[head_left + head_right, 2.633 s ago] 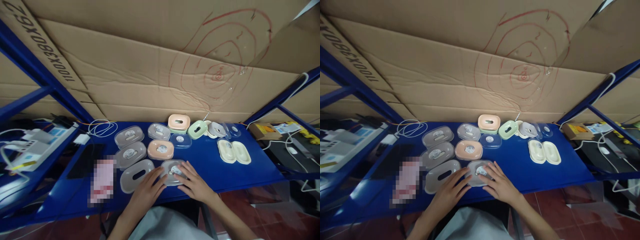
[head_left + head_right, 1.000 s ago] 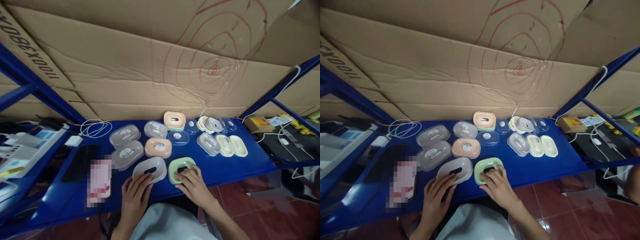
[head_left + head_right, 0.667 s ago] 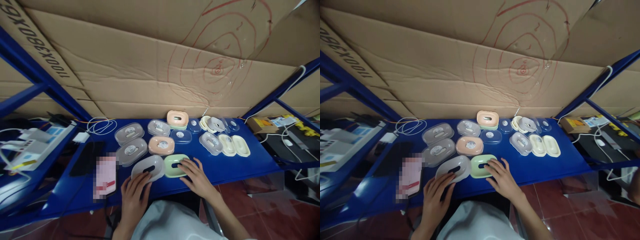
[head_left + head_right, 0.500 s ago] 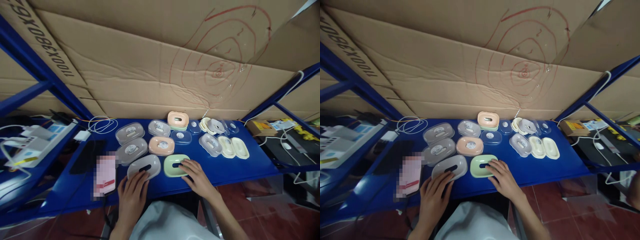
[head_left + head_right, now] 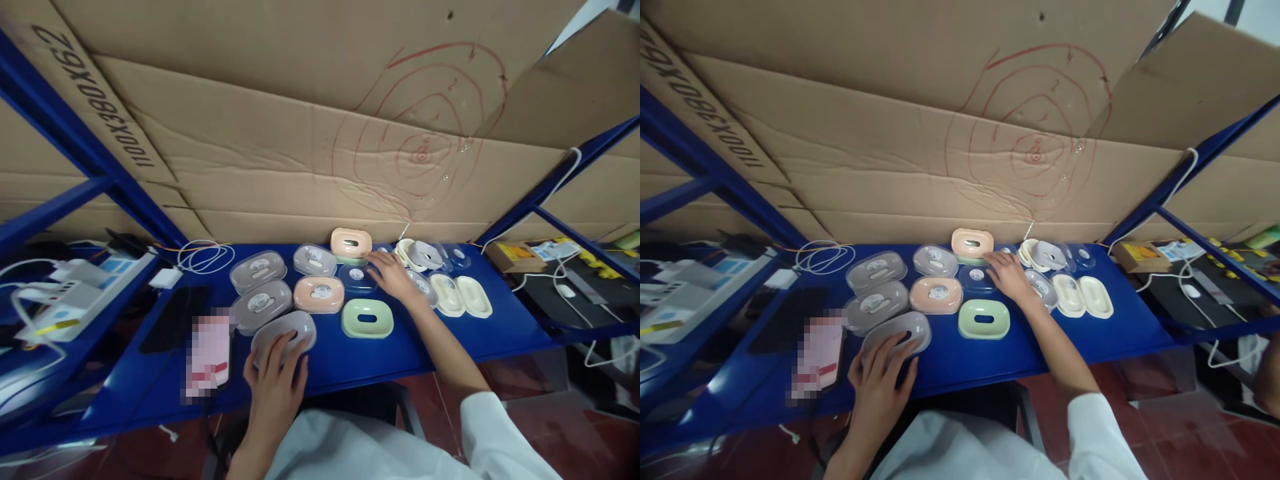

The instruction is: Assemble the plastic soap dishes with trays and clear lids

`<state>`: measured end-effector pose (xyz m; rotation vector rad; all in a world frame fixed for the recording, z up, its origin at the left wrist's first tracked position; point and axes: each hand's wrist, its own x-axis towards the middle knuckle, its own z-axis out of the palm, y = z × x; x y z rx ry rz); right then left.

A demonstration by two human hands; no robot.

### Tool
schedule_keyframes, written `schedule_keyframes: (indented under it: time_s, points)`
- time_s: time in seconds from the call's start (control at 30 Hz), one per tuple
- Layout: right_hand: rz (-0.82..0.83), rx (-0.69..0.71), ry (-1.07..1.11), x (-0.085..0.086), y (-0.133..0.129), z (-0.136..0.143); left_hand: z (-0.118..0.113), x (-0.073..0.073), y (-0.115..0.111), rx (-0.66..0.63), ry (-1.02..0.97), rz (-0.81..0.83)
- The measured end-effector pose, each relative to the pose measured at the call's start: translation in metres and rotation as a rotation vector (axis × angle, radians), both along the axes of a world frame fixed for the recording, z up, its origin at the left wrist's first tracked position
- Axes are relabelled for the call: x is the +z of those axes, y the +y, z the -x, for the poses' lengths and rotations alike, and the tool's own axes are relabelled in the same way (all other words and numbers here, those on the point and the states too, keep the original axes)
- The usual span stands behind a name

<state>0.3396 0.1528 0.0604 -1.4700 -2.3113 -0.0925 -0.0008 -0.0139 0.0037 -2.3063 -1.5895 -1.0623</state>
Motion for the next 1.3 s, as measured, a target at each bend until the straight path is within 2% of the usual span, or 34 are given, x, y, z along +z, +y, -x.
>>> schedule_keyframes:
  time_s: [0.07,0.13,0.2,0.27,0.37,0.47,0.53,0.6,0.67,0.77,0.87,0.97,1.1,1.2,1.3]
  points:
    - [-0.001,0.009,-0.024,-0.003,0.03,0.005,0.005,-0.003,-0.001,0.042,-0.002,0.022]
    - [-0.012,0.005,-0.011,-0.008,0.046,0.008,0.009,-0.009,-0.005,0.071,-0.002,0.035]
    - [-0.037,-0.013,0.015,-0.011,0.048,0.006,0.013,-0.016,-0.008,0.079,0.004,0.044]
    - [-0.081,-0.053,0.052,-0.012,0.038,-0.002,0.015,-0.021,-0.009,0.062,0.01,0.055]
    - [-0.141,-0.124,0.095,-0.008,0.013,-0.019,0.016,-0.025,-0.006,0.004,0.005,0.071]
    - [-0.138,-0.138,0.087,-0.004,-0.01,-0.04,0.013,-0.024,0.002,-0.075,0.007,0.087]
    - [-0.131,-0.147,0.065,-0.005,-0.025,-0.057,0.01,-0.021,0.007,-0.143,0.016,0.097]
    - [-0.156,-0.22,0.051,-0.01,-0.045,-0.078,0.007,-0.018,0.011,-0.219,0.026,0.111]
    - [-0.202,-0.379,0.04,-0.022,-0.074,-0.101,0.004,-0.015,0.013,-0.276,0.032,0.125]
    - [-0.217,-0.63,-0.021,-0.052,-0.128,-0.127,0.003,-0.012,0.014,-0.307,0.03,0.131]
    - [-0.199,-0.697,-0.055,-0.08,-0.175,-0.14,0.004,-0.012,0.015,-0.313,0.034,0.143]
    - [-0.274,-0.714,0.022,-0.091,-0.198,-0.144,0.005,-0.013,0.017,-0.316,0.032,0.149]
    - [-0.324,-0.77,0.204,-0.086,-0.192,-0.145,0.004,-0.013,0.017,-0.324,0.015,0.131]
    - [-0.32,-0.765,0.318,-0.076,-0.168,-0.145,0.004,-0.012,0.016,-0.322,0.01,0.123]
    - [-0.308,-0.675,0.349,-0.066,-0.138,-0.148,0.004,-0.009,0.014,-0.315,0.008,0.121]
